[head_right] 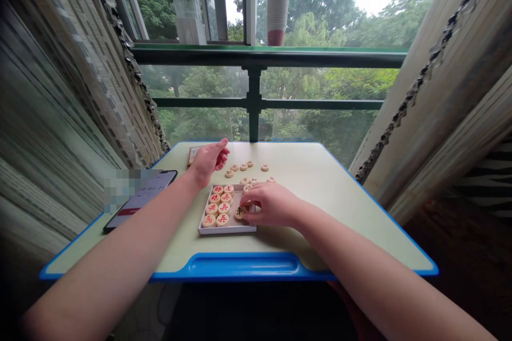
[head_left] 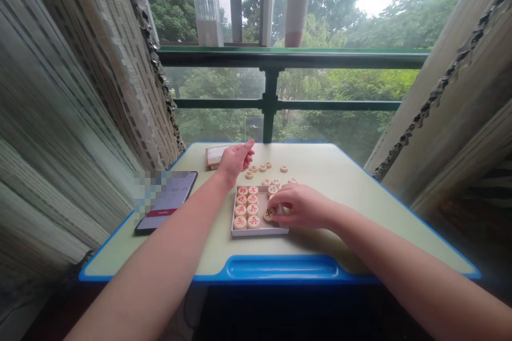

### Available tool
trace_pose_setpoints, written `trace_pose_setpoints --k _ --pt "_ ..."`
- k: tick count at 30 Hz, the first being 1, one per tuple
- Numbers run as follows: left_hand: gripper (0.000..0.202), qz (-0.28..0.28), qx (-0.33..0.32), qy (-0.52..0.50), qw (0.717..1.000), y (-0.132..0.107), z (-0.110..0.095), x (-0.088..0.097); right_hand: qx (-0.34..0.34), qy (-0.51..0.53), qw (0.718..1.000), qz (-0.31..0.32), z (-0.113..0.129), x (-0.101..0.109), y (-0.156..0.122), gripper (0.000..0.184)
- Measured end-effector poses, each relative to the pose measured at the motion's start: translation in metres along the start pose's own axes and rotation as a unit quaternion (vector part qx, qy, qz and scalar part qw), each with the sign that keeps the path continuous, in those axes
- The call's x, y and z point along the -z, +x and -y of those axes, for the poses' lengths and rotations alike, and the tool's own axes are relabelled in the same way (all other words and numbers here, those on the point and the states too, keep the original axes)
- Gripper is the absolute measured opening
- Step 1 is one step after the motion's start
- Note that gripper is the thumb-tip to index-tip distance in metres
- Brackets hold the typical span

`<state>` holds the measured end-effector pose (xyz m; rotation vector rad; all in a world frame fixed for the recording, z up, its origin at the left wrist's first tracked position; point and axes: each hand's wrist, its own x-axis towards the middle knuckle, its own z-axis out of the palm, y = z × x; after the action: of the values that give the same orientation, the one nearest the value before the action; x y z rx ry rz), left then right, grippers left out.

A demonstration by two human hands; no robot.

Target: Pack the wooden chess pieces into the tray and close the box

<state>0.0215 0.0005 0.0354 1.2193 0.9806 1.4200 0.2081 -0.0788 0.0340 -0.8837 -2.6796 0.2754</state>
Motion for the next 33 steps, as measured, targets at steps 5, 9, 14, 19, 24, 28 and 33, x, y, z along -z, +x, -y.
trace_pose_setpoints --k 5,9,14,19,24,28,33 --pt "0.039 -0.003 -0.004 0.007 1.0 0.002 0.002 0.001 0.006 -0.053 0.999 -0.004 0.005 0.0 0.0 0.013" --pt "0.039 0.0 -0.002 0.014 1.0 0.002 0.004 -0.001 0.01 -0.054 0.998 -0.008 0.006 -0.001 0.0 0.016" --pt "0.038 0.004 0.006 0.017 1.0 0.0 0.004 -0.002 0.011 -0.035 0.999 -0.011 0.005 -0.004 0.001 0.014" --pt "0.034 -0.011 0.018 0.005 1.0 -0.001 -0.001 -0.001 0.004 -0.046 0.999 -0.005 0.004 0.0 0.0 0.013" --pt "0.026 -0.02 0.023 0.002 1.0 0.0 -0.004 -0.001 0.006 -0.046 0.999 0.001 0.004 0.002 -0.001 0.013" --pt "0.027 -0.01 0.008 0.03 0.999 0.002 0.0 0.0 0.007 -0.04 0.999 0.0 0.003 -0.001 0.0 0.015" --pt "0.027 0.006 -0.071 0.224 0.972 0.004 0.011 0.007 0.002 -0.04 0.999 -0.01 0.002 -0.003 0.001 0.013"
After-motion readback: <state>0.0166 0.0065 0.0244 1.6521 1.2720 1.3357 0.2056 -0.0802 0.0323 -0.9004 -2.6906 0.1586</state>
